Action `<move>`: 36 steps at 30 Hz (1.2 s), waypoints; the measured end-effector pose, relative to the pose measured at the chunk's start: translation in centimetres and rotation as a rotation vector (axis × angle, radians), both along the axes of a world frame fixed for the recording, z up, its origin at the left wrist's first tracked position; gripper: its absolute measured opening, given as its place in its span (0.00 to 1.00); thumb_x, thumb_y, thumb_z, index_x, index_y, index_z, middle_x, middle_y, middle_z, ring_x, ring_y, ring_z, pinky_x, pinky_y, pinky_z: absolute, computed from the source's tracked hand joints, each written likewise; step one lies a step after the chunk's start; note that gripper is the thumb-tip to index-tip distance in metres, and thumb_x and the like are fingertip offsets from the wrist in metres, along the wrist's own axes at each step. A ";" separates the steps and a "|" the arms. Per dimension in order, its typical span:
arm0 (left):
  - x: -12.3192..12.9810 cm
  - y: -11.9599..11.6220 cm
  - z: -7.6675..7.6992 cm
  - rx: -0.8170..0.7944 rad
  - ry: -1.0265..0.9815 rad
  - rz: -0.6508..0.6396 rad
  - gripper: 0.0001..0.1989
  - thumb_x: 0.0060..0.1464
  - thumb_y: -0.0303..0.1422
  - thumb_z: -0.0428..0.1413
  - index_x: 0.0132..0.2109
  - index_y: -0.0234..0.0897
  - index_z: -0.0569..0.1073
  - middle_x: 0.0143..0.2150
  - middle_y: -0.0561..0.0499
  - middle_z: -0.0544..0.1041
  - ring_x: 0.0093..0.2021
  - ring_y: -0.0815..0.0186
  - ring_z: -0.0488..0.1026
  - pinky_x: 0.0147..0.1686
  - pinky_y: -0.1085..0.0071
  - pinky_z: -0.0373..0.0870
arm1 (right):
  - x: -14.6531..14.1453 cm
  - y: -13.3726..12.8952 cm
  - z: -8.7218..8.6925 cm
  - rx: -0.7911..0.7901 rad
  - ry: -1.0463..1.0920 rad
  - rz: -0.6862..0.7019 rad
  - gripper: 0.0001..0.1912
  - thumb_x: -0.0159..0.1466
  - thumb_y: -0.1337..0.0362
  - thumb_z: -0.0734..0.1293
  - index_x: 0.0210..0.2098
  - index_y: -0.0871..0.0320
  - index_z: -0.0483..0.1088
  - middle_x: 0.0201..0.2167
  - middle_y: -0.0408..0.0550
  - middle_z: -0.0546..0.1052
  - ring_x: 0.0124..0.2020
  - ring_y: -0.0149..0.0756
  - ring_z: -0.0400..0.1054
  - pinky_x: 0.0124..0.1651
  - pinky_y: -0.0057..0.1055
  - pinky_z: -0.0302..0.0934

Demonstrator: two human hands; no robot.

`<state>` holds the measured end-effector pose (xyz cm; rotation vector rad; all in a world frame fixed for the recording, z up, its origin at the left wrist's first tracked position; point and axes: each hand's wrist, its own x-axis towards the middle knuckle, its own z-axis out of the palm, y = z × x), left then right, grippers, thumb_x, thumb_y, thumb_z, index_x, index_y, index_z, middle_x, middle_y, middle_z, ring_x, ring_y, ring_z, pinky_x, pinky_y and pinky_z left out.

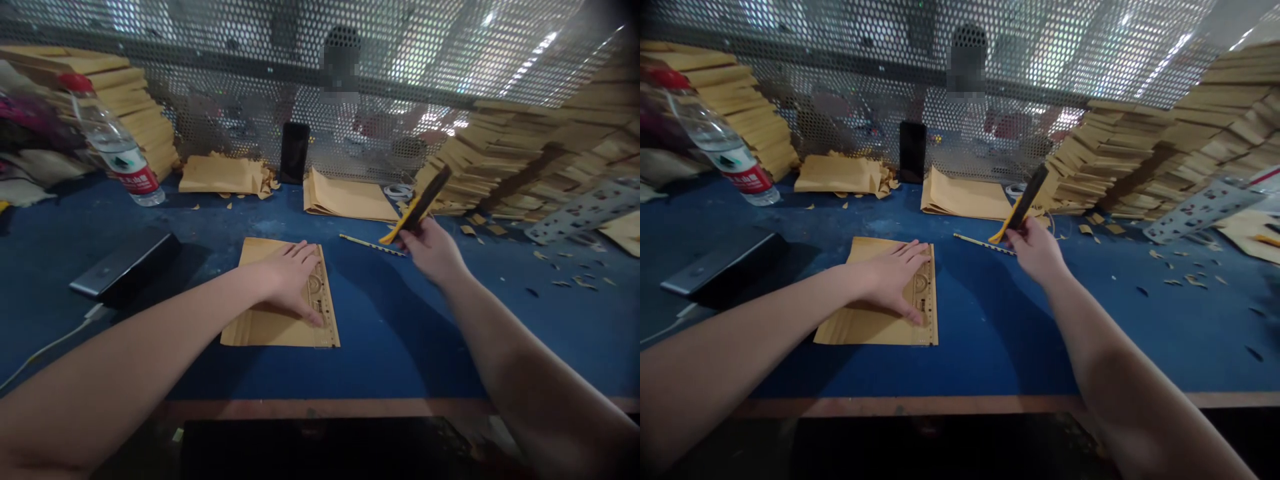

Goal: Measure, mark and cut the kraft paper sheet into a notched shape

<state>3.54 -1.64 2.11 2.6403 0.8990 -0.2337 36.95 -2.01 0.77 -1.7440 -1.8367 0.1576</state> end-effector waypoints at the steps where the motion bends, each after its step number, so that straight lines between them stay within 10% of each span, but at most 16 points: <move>1: 0.0 0.0 0.0 0.002 0.000 -0.002 0.72 0.33 0.74 0.51 0.73 0.29 0.41 0.75 0.40 0.31 0.75 0.46 0.28 0.72 0.50 0.34 | -1.1 -0.2 -0.2 -0.039 0.044 0.039 0.16 0.70 0.57 0.65 0.53 0.59 0.69 0.46 0.50 0.75 0.40 0.36 0.73 0.41 0.37 0.72; 10: 0.2 -0.2 0.1 0.011 0.010 0.013 0.73 0.34 0.74 0.51 0.73 0.27 0.38 0.75 0.39 0.31 0.75 0.48 0.28 0.72 0.53 0.34 | -9.8 -3.0 -0.9 -0.183 0.092 0.323 0.16 0.70 0.57 0.65 0.52 0.60 0.69 0.42 0.48 0.76 0.36 0.33 0.73 0.39 0.35 0.71; 36: 0.2 0.3 -0.5 0.038 -0.008 -0.001 0.71 0.34 0.73 0.52 0.73 0.30 0.40 0.75 0.40 0.33 0.75 0.47 0.29 0.72 0.53 0.35 | -10.3 -2.7 -0.3 -0.075 -0.156 0.339 0.14 0.69 0.57 0.66 0.49 0.60 0.70 0.44 0.49 0.75 0.41 0.36 0.72 0.43 0.39 0.70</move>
